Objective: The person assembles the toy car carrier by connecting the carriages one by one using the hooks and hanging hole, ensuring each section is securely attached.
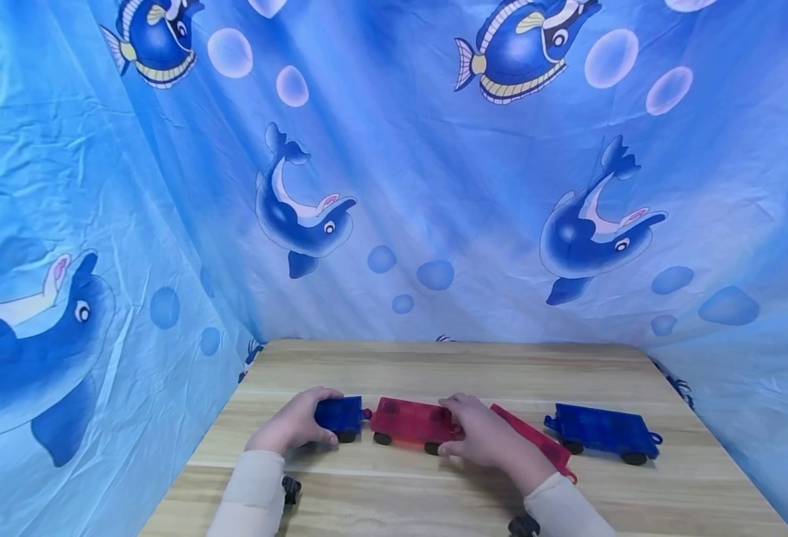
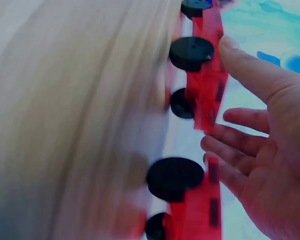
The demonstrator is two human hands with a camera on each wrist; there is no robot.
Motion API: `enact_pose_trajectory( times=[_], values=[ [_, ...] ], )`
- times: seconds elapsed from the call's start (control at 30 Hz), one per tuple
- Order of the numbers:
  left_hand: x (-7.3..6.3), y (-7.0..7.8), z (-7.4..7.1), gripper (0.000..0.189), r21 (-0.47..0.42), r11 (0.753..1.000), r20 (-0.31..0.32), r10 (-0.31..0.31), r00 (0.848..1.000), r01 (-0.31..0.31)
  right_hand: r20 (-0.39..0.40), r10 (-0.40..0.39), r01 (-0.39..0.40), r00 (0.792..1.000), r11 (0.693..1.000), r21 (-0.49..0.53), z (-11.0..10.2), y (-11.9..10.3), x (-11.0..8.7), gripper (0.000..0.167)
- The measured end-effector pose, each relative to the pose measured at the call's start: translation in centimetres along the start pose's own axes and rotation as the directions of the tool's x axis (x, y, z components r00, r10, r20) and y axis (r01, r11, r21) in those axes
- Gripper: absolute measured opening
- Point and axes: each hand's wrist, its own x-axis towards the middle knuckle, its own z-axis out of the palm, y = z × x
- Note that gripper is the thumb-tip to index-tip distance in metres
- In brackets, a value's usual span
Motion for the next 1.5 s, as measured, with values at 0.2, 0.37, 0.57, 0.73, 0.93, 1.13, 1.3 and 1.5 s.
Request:
enact_pose_trajectory(
  times=[0.2,0.37,0.57,0.73,0.93,1.13,1.3,1.5],
  values=[
    [-0.6,-0.6,-0.5,0.079,0.005,1.0,-0.01,0.003,1.0,-0.003,-0.092,-0.003,0.0,0.996,1.0,-0.025,-1.3,0.8,-1.7,0.076],
    [-1.3,-1.3,-1.1,0.08,0.009,1.0,-0.01,-0.005,1.0,0.006,-0.121,0.083,-0.09,0.989,0.994,-0.058,-1.8,2.0,-3.1,0.077],
    [-2.0,-2.4,-1.9,0.082,0.01,1.0,-0.006,-0.027,1.0,0.027,-0.132,0.15,-0.156,0.98,0.987,-0.037,-2.6,3.5,-4.7,0.085],
    [-2.4,-3.3,-2.5,0.085,0.009,1.0,0.0,-0.03,1.0,0.03,-0.138,0.196,-0.206,0.971,0.977,-0.059,-2.9,4.4,-6.0,0.093],
    [-2.9,-3.7,-2.9,0.083,-0.014,0.999,-0.002,-0.038,0.999,0.038,-0.133,0.256,-0.266,0.957,0.962,-0.062,-2.9,5.1,-7.3,0.093],
    [-3.1,-4.0,-3.0,0.083,0.01,0.999,-0.025,-0.047,0.999,0.047,-0.084,0.297,-0.3,0.951,0.953,-0.031,-2.8,5.5,-7.7,0.093],
    [-3.2,-3.9,-3.0,0.082,0.01,0.999,-0.023,-0.037,0.999,0.037,-0.063,0.323,-0.325,0.944,0.946,-0.016,-2.6,5.7,-7.7,0.094],
    [-3.2,-3.9,-2.8,0.081,0.031,0.999,-0.023,-0.032,0.999,0.032,-0.079,0.299,-0.302,0.951,0.953,-0.021,-2.4,5.8,-7.7,0.088]
  ],
)
